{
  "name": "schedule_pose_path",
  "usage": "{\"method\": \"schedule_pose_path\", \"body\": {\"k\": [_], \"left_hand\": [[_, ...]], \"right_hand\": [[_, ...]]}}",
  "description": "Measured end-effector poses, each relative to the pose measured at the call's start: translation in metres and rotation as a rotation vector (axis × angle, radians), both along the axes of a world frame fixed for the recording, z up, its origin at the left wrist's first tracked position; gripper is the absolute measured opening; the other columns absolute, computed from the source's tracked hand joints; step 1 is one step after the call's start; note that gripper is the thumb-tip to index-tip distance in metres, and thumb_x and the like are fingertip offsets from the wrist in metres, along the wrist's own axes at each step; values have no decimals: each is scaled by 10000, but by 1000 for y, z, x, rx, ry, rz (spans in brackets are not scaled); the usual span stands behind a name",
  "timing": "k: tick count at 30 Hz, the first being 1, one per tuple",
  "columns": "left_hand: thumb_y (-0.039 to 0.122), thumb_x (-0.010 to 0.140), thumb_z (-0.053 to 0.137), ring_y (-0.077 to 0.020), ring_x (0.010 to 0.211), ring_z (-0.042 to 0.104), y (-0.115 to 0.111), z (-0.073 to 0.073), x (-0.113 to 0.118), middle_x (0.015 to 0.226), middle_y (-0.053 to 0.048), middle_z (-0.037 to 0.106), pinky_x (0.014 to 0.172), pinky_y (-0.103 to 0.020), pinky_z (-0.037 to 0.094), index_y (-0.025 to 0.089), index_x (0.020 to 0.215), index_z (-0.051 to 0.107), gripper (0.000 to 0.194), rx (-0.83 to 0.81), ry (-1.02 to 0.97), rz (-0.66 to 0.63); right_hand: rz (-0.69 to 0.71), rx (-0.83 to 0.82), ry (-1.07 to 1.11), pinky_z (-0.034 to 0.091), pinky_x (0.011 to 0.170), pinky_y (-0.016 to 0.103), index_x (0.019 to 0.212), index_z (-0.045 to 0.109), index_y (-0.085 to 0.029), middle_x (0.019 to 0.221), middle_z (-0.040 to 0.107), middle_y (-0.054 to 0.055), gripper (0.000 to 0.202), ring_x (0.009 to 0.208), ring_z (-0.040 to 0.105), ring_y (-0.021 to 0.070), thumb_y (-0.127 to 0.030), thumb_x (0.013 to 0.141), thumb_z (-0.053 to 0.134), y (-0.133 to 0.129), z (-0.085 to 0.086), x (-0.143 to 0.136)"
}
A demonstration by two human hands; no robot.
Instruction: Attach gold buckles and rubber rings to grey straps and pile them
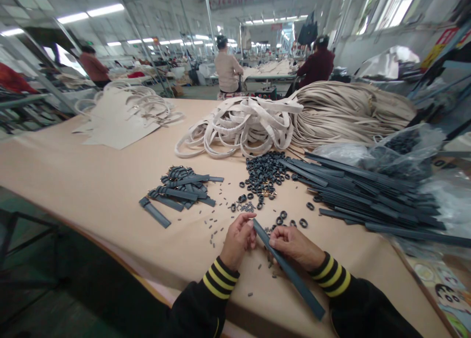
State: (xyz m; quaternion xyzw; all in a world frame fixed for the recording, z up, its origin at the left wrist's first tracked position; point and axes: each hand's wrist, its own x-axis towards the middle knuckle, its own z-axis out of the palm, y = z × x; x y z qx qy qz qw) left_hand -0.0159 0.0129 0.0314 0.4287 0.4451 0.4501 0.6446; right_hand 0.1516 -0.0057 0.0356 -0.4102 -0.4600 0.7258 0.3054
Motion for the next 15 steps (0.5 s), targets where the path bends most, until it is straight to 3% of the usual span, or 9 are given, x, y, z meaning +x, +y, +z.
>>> {"method": "schedule_pose_path", "body": {"k": [7, 15], "left_hand": [[411, 712, 557, -56, 331, 411, 2, -5, 0, 462, 82, 452, 355, -162, 305, 148, 881, 472, 324, -13, 81, 6], [414, 713, 559, -54, 329, 412, 2, -6, 1, 442, 81, 459, 346, -155, 321, 146, 862, 475, 318, -10, 90, 19]], "right_hand": [[32, 52, -63, 339, 417, 177, 692, 470, -168, 552, 574, -31, 251, 449, 516, 92, -376, 696, 611, 2, -4, 2], [164, 151, -131, 270, 342, 143, 699, 479, -158, 465, 479, -78, 233, 344, 382, 39, -352, 702, 610, 0, -7, 2]]}}
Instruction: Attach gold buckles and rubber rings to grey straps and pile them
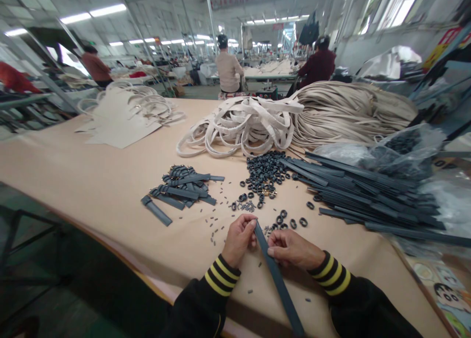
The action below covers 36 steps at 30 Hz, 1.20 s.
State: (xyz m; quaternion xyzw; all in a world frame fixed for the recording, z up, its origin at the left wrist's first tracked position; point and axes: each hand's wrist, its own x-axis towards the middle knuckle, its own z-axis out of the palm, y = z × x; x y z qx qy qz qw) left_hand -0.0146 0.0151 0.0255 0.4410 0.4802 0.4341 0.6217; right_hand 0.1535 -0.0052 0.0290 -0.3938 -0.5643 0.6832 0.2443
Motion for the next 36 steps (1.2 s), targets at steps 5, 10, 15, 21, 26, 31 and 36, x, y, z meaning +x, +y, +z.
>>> {"method": "schedule_pose_path", "body": {"k": [5, 10, 15, 21, 26, 31, 36], "left_hand": [[448, 730, 531, -47, 388, 452, -3, 4, 1, 640, 29, 555, 353, -158, 348, 157, 891, 464, 339, 2, -93, -2], [545, 774, 412, -60, 393, 470, -14, 14, 0, 686, -54, 608, 335, -157, 318, 125, 903, 508, 450, -113, -53, -411], [503, 753, 498, -19, 314, 282, -13, 16, -5, 443, 64, 409, 301, -137, 200, 126, 766, 527, 378, -197, -175, -476], [410, 724, 591, -13, 383, 333, -3, 16, -10, 578, 37, 472, 304, -100, 202, 140, 749, 482, 293, -258, -462, -208], [448, 730, 565, -15, 366, 354, -1, 18, -7, 583, 27, 503, 275, -92, 205, 137, 767, 484, 323, -271, -431, -114], [403, 705, 595, -2, 308, 296, 0, 15, -3, 504, 73, 454, 251, -87, 186, 167, 681, 405, 304, -176, -302, 4], [446, 733, 532, -15, 286, 299, -2, 10, -2, 468, 80, 450, 235, -100, 193, 176, 673, 398, 308, -130, -151, -22]], "right_hand": [[-171, -40, 103, 368, 357, 158, 733, 438, -171, 444, 537, -58, 290, 341, 457, 67, -425, 726, 577, 3, 8, 1], [-506, 49, 328, 486, 537, 209, 803, 473, -180, 777, 641, 27, 267, 585, 593, 101, -398, 727, 606, 8, 24, 11], [-601, 112, 499, 497, 680, 298, 787, 495, -213, 844, 608, 21, 197, 698, 588, 143, -342, 710, 623, 8, 31, 24], [-367, 210, 400, 482, 608, 318, 713, 531, -180, 726, 620, 43, 145, 646, 577, 172, -316, 753, 561, 9, 26, 31], [-148, 489, 86, 435, 689, 292, 753, 600, -150, 765, 639, 60, 148, 729, 573, 172, -248, 798, 499, 5, 32, 28], [-77, 489, -41, 421, 617, 252, 761, 591, -150, 742, 612, 40, 147, 678, 548, 146, -218, 803, 468, 0, 32, 22], [-142, 263, -38, 431, 539, 226, 814, 474, -166, 733, 568, 4, 144, 612, 558, 124, -271, 763, 558, -1, 22, 10]]}}
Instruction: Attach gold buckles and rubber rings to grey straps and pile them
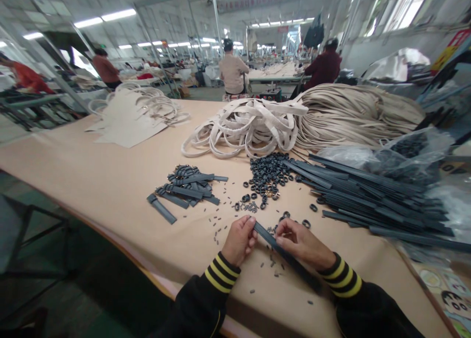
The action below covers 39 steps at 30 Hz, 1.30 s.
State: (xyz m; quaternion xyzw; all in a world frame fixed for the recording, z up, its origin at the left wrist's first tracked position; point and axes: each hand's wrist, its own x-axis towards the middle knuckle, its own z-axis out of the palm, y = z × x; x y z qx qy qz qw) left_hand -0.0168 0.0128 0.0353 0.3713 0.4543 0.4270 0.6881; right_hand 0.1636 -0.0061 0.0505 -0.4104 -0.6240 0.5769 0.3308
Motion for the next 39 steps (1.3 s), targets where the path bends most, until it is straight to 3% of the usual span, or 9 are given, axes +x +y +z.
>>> {"method": "schedule_pose_path", "body": {"k": [5, 10, 15, 19, 24, 29, 32, 35, 39], "left_hand": [[459, 754, 493, -17, 267, 302, -5, -3, 2, 437, 80, 446, 240, -112, 215, 167, 651, 414, 320, 68, 155, -120], [448, 766, 470, -29, 285, 321, -5, -4, 8, 475, 80, 449, 274, -137, 249, 172, 711, 414, 287, 136, 245, -123], [277, 770, 496, -131, 686, 534, -12, -4, 15, 797, -28, 518, 616, -275, 464, 167, 831, 476, 128, 567, 588, 147], [229, 834, 389, -173, 804, 506, -27, -3, 13, 779, -62, 540, 747, -326, 421, 159, 760, 529, 173, 855, 792, 74], [283, 840, 414, -143, 669, 537, -38, -6, 9, 715, -46, 569, 637, -260, 427, 151, 833, 548, 189, 720, 773, -76], [311, 865, 343, -128, 556, 531, -32, -9, 6, 603, -24, 561, 563, -237, 418, 160, 718, 537, 286, 573, 726, -79], [338, 861, 340, -127, 524, 540, -21, -7, -1, 573, -16, 566, 540, -230, 428, 164, 737, 533, 288, 483, 662, -64], [348, 833, 401, -132, 542, 538, -6, 0, -10, 581, -11, 560, 545, -230, 425, 173, 737, 545, 245, 493, 699, 24], [326, 790, 481, -155, 657, 542, 5, 10, -12, 698, -25, 562, 565, -232, 424, 190, 767, 557, 157, 594, 714, 52]], "right_hand": [[44, -282, 153, 471, 496, 238, 824, 433, -172, 642, 569, -20, 247, 522, 586, 122, -376, 760, 556, -6, -13, -17], [-10, -281, 213, 445, 425, 196, 781, 458, -157, 581, 567, -30, 272, 429, 539, 84, -408, 752, 556, -7, -17, -22], [-19, -176, 208, 399, 377, 159, 762, 464, -154, 519, 540, -45, 223, 402, 504, 70, -364, 778, 539, -5, -17, -20], [-1, -196, 221, 390, 363, 157, 769, 452, -156, 494, 540, -46, 251, 392, 503, 74, -387, 770, 551, -6, -19, -21], [34, -245, 217, 428, 401, 168, 766, 453, -145, 565, 570, -22, 285, 425, 527, 69, -400, 746, 578, -7, -21, -24], [94, -303, 237, 459, 433, 198, 774, 392, -170, 648, 593, -5, 280, 469, 568, 91, -399, 749, 552, -7, -19, -23], [113, -303, 146, 385, 346, 153, 774, 366, -182, 608, 577, -26, 214, 368, 475, 53, -352, 769, 496, -5, -14, -16], [26, -281, 65, 276, 277, 114, 773, 365, -188, 574, 513, -66, 124, 317, 340, 21, -286, 783, 441, -2, -9, -8], [-8, -265, 30, 247, 273, 113, 773, 360, -199, 564, 471, -78, 114, 320, 303, 26, -294, 798, 417, 0, -5, -5]]}}
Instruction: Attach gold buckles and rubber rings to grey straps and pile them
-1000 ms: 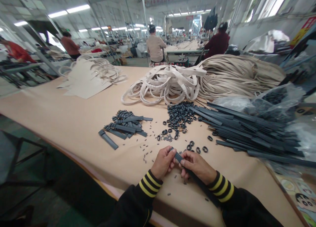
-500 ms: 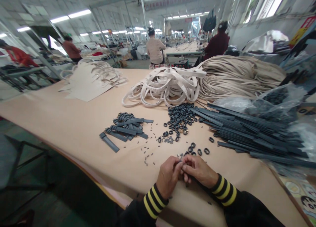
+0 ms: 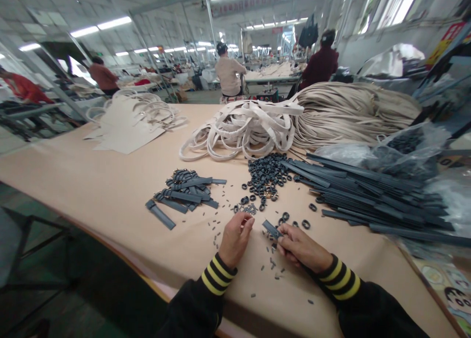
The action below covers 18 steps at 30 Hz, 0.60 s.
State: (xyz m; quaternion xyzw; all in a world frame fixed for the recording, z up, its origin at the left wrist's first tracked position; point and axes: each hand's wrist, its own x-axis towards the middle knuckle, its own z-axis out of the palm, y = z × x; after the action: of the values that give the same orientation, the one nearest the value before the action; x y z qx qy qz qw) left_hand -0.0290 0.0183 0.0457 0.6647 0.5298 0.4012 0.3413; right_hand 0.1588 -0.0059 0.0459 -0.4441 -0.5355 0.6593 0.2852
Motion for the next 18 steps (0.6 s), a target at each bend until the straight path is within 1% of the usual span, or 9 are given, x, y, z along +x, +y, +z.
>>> {"method": "schedule_pose_path", "body": {"k": [2, 4, 7, 9, 12, 15, 18], "left_hand": [[282, 799, 465, -161, 712, 535, 5, 2, 1, 781, -39, 559, 597, -244, 434, 191, 823, 555, 130, 87, 75, -39], [224, 812, 426, -167, 770, 525, 12, 1, -2, 844, -54, 545, 664, -272, 445, 184, 870, 541, 134, 200, 199, -53], [130, 802, 382, -185, 869, 503, 31, -2, -18, 896, -73, 528, 786, -327, 424, 171, 859, 528, 162, 343, 407, -21], [82, 781, 368, -189, 868, 498, 43, -4, -33, 879, -73, 536, 802, -341, 416, 167, 821, 527, 185, 351, 553, -54], [58, 754, 378, -186, 835, 501, 54, -4, -51, 866, -72, 545, 773, -326, 425, 161, 814, 523, 187, 299, 711, -179], [78, 754, 395, -181, 823, 499, 58, -2, -56, 862, -69, 534, 747, -305, 429, 164, 825, 520, 168, 280, 785, -243], [108, 774, 391, -181, 820, 489, 61, -2, -54, 862, -71, 520, 742, -307, 426, 164, 799, 523, 146, 302, 809, -253]], "right_hand": [[-8, 16, -45, 248, 273, 117, 770, 375, -200, 547, 448, -81, 136, 317, 298, 30, -326, 810, 408, 0, 2, -1], [-24, 41, -90, 245, 267, 125, 739, 395, -199, 507, 405, -87, 200, 307, 283, 35, -379, 827, 385, 0, 3, -1], [-42, 46, -125, 219, 260, 145, 660, 397, -201, 439, 328, -93, 323, 293, 237, 45, -468, 833, 344, 0, 5, -2], [-60, 69, -143, 199, 273, 159, 606, 387, -199, 421, 313, -86, 381, 299, 231, 48, -509, 823, 346, 1, 4, -2], [-87, 166, -177, 201, 310, 181, 524, 385, -188, 425, 335, -64, 454, 326, 268, 53, -539, 812, 360, 2, 3, -2], [-96, 217, -197, 215, 340, 199, 491, 378, -187, 413, 326, -63, 469, 334, 277, 56, -527, 813, 376, 2, 2, -3], [-101, 228, -229, 221, 361, 209, 481, 374, -189, 386, 305, -69, 434, 328, 276, 62, -450, 827, 389, 3, 2, -4]]}}
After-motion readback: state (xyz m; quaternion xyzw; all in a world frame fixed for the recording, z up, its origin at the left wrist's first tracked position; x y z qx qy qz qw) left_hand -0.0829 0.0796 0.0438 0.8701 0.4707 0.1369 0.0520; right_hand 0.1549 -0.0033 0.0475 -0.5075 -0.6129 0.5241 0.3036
